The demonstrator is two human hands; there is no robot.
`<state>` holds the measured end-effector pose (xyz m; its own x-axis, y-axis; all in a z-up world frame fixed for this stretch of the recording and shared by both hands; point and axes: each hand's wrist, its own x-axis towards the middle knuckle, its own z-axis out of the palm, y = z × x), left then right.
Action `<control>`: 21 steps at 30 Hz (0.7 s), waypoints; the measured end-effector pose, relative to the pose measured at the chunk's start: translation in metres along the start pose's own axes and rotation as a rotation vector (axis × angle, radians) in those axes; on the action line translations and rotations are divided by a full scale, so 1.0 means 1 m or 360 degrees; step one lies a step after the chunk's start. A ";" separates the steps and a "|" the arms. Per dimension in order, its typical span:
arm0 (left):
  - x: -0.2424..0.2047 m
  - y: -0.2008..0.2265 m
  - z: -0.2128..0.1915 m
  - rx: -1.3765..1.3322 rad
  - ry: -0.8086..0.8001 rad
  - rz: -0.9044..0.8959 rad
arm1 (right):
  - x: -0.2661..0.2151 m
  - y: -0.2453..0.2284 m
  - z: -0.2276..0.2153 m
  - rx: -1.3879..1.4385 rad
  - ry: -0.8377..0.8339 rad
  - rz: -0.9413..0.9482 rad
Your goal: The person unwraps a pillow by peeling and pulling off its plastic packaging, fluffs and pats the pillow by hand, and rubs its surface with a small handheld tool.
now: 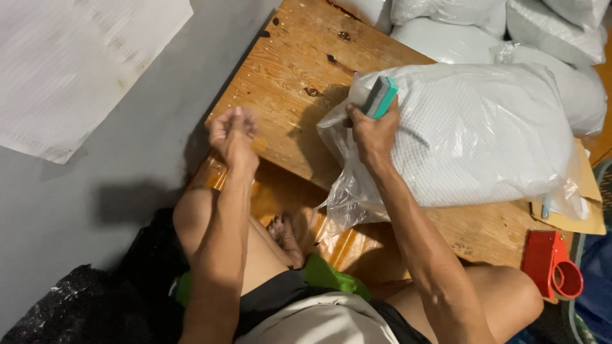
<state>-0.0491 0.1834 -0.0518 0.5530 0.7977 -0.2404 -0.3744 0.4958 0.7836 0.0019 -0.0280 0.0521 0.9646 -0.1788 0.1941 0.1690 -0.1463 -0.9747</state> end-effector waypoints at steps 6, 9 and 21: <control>0.002 0.036 -0.032 0.0131 -0.0128 0.0006 | -0.008 0.001 -0.013 0.0460 -0.0301 0.0041; 0.019 0.053 -0.058 0.0171 -0.0360 0.0140 | -0.035 -0.020 -0.037 0.0526 -0.0411 0.0074; 0.030 0.078 -0.221 0.2137 -0.0027 0.0590 | -0.123 0.038 -0.186 0.0500 0.0122 0.0136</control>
<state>-0.2266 0.3215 -0.1250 0.5924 0.7995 0.0991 0.4877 -0.4538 0.7458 -0.1484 -0.1930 0.0115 0.9619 -0.2519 0.1060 0.1536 0.1776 -0.9720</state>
